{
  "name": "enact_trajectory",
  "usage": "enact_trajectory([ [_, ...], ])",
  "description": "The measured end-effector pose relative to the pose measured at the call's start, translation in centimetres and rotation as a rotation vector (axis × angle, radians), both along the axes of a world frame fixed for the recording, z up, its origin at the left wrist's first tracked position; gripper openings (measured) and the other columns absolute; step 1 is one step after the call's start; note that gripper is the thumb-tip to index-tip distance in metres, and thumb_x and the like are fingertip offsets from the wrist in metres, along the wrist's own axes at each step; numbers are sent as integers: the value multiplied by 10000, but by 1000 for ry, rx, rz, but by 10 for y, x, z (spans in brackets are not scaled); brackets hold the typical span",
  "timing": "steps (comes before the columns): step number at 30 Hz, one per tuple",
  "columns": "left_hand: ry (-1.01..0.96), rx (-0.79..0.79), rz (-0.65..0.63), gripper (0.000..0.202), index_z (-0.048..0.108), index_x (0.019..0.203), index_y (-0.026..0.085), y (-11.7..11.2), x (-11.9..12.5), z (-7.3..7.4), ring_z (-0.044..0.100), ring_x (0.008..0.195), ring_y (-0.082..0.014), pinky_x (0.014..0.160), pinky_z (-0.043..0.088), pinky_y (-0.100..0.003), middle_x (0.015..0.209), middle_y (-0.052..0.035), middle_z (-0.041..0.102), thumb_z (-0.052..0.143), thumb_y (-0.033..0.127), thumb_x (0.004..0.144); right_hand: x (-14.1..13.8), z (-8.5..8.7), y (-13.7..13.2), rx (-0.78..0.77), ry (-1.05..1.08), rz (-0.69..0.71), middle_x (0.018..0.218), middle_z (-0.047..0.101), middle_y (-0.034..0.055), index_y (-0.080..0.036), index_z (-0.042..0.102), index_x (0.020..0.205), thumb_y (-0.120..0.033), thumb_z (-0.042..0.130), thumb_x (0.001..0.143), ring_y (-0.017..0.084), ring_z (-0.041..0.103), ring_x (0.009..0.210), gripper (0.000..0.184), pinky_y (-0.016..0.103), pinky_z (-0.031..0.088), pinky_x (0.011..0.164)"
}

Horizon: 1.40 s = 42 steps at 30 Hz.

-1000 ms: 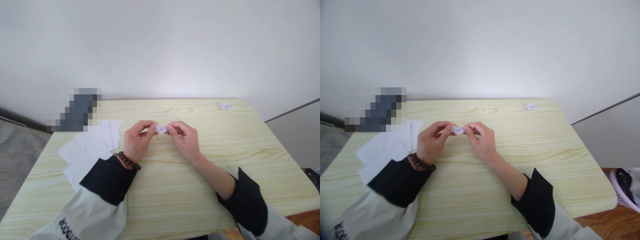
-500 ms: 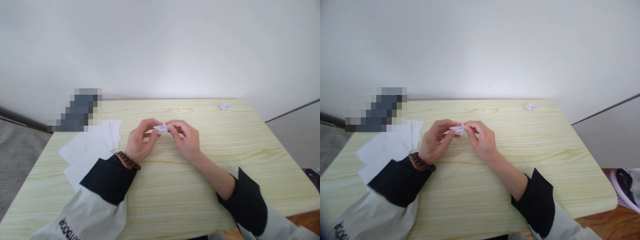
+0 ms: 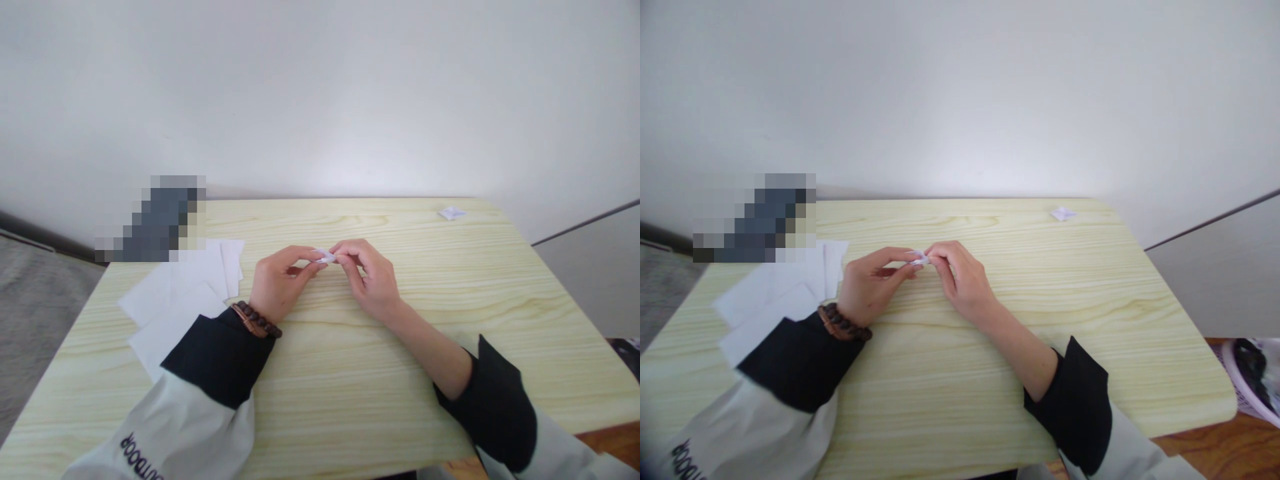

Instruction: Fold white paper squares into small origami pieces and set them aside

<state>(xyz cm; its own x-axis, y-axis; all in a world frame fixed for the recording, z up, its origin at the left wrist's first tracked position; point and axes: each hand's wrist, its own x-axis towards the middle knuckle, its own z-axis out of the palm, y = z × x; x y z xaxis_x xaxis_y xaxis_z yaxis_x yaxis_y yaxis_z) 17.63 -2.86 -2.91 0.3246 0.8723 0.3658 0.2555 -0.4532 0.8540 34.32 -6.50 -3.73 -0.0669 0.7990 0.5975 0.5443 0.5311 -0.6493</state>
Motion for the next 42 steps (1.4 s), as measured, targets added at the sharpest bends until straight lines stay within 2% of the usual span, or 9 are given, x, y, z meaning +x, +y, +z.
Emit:
enact_trajectory([
  [4, -82, -79, -5, 212, 706, 801, 137, 2, 0, -2, 683, 747, -162, 615, 603, -233, 892, -65, 719, 708, 342, 747, -1, -1, -1, -34, 33, 10, 941, 660, 50, -207, 542, 927, -206, 440, 935, 135, 634, 871, 102, 271, 522, 785],
  [9, 29, 142, 14, 144, 713, 812, 145, 4, -3, -4, 682, 758, -150, 627, 587, -210, 850, -60, 726, 695, 281, 772, 0, -1, -2, -93, 90, 98, 1077, 656, 80, -207, 512, 1048, -200, 463, 916, 142, 658, 924, 141, 291, 540, 829],
  [11, 81, 261, 15, 114, 708, 817, 147, 4, -4, -6, 682, 771, -145, 635, 582, -203, 860, -62, 725, 682, 253, 787, 2, -1, -1, -56, 26, 121, 1131, 639, 91, -208, 508, 1109, -185, 493, 891, 156, 642, 989, 220, 313, 528, 876],
  [14, 145, 362, 29, 93, 694, 820, 157, 4, -6, -8, 684, 749, -135, 639, 580, -204, 864, -55, 723, 666, 244, 804, 5, -1, 1, 21, -137, 112, 1135, 638, 85, -207, 555, 1061, -153, 510, 862, 169, 609, 1057, 211, 326, 499, 926],
  [19, 267, 451, 14, 64, 683, 864, 176, 7, -9, -10, 691, 807, -141, 738, 570, -229, 889, -40, 729, 641, 197, 821, 11, 0, 3, -14, -346, 86, 1043, 664, 58, -217, 578, 1044, -187, 476, 906, 162, 636, 955, 174, 291, 518, 852],
  [23, 276, 474, -23, 88, 689, 879, 165, 9, -10, -11, 691, 831, -143, 788, 556, -240, 892, -49, 734, 616, 161, 830, 12, 3, 2, -33, -445, 68, 1023, 672, 70, -197, 606, 1015, -229, 447, 940, 171, 636, 932, 179, 296, 513, 831],
  [26, 267, 414, -28, 91, 704, 844, 177, 8, -10, -9, 696, 828, -161, 786, 556, -258, 887, -58, 738, 619, 207, 828, 12, 4, 2, -38, -450, 76, 1030, 669, 80, -189, 604, 1007, -237, 436, 945, 181, 632, 939, 185, 310, 508, 824],
  [31, 195, 184, -4, 118, 714, 787, 226, 3, -7, -3, 695, 813, -170, 770, 571, -285, 888, -34, 740, 635, 310, 810, 11, 1, 3, -97, -335, 88, 921, 666, 63, -191, 570, 954, -255, 434, 941, 170, 632, 840, 151, 289, 495, 752],
  [42, 8, -175, 19, 202, 721, 809, 177, 2, -4, 3, 699, 707, -170, 697, 581, -258, 810, -25, 750, 741, 350, 707, 9, 2, 4, -125, -39, 59, 798, 703, 17, -195, 642, 825, -262, 581, 863, 142, 657, 753, 98, 251, 507, 699],
])
